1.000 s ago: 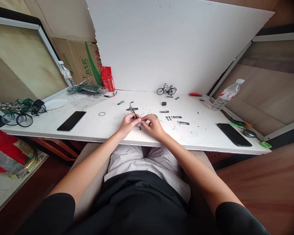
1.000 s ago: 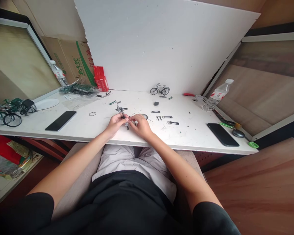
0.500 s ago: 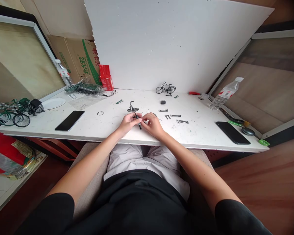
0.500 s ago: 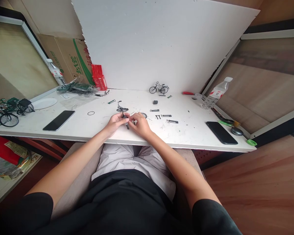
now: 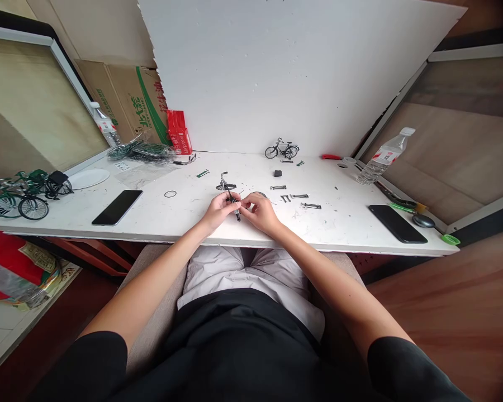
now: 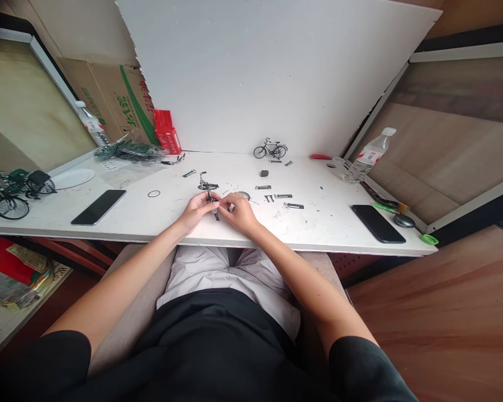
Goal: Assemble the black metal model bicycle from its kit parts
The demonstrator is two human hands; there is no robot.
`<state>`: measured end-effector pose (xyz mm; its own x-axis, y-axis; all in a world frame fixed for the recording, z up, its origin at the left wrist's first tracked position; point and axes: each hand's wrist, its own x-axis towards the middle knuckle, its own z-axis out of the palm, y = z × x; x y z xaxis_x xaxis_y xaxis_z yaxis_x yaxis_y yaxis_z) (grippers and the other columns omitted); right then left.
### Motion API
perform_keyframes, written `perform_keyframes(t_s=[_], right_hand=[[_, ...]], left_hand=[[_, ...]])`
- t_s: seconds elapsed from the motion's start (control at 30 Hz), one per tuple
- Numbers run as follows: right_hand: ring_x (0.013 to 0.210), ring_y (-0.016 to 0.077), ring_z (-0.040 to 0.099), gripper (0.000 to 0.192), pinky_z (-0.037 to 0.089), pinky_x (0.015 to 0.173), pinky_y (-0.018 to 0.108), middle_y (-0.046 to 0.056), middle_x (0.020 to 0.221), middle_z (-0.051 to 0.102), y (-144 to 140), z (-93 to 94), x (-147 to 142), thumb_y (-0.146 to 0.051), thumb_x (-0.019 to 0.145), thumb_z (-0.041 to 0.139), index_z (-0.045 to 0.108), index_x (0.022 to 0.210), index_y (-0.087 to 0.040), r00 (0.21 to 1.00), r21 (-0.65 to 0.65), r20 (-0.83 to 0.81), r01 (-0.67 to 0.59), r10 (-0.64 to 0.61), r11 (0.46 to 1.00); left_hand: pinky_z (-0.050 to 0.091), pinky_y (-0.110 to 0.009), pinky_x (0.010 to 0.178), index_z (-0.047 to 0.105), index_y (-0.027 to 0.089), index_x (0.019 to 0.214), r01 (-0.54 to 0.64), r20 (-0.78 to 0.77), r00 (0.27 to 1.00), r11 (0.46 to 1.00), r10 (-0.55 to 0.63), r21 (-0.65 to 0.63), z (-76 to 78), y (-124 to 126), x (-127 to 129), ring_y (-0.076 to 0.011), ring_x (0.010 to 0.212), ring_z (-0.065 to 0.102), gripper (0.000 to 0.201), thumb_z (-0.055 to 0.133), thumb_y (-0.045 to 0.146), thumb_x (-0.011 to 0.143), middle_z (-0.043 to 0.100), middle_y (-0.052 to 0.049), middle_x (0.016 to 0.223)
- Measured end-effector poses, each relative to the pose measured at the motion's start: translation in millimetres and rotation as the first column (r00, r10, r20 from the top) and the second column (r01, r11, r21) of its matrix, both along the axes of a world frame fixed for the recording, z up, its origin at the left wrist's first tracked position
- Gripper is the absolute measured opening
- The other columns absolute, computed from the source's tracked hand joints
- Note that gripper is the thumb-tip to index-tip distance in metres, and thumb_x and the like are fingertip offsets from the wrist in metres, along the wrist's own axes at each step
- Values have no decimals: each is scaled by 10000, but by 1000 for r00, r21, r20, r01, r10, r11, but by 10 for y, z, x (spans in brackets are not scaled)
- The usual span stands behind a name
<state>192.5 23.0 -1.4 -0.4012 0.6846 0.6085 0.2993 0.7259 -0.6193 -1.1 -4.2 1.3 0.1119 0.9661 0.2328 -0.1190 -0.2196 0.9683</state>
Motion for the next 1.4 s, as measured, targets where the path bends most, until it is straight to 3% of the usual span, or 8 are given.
perform_keyframes(t_s=[0.27,0.5,0.8,1.0,1.13,1.4], right_hand=[[814,205,672,212,498,659,327,48,827,732,-47,51,-10,-359,983,697,690,819,-225,1000,-57,-16,-9,8,998],[814,207,677,232,510,644,325,58,852,738,-52,56,-7,-396,976,698,690,823,-223,1000,-88,-11,-11,10,996],[804,205,675,233,504,646,327,55,834,728,-46,43,-13,-397,984,696,698,830,-222,1000,-84,-15,-26,25,996],[794,204,665,219,499,649,326,50,816,713,-43,57,-7,-377,977,687,685,821,-223,999,-80,-8,-40,39,996],[793,201,663,181,497,649,318,47,812,712,-45,56,-2,-337,968,675,689,826,-224,999,-70,-15,-41,40,997],[787,197,668,193,514,695,329,40,817,724,6,-2,-10,-362,981,680,721,852,-223,999,-72,-13,-38,37,997]], left_hand=[[529,-311,877,656,198,1308,-19,44,999,996,23,-88,-44,43,-25,-219,1097,689,632,930,418,783,710,-95,1227],[527,-283,759,689,193,1270,20,-39,999,997,-23,-80,12,45,-100,-216,1058,684,599,943,459,797,705,-108,1235],[501,-293,675,780,169,1206,-43,-84,996,993,34,-108,100,25,-137,-147,772,645,625,1008,482,715,745,-104,1114],[528,-290,630,757,172,1200,-110,-106,989,992,103,-61,108,2,-87,-120,696,652,608,995,483,735,725,-114,1204],[566,-308,661,770,163,1187,-49,-117,992,997,41,-59,97,-1,-90,-139,729,667,583,987,483,751,752,-128,1214],[586,-327,746,792,151,1249,-63,-98,994,996,56,-71,33,42,-120,-197,896,734,633,992,474,742,769,-155,1284]])
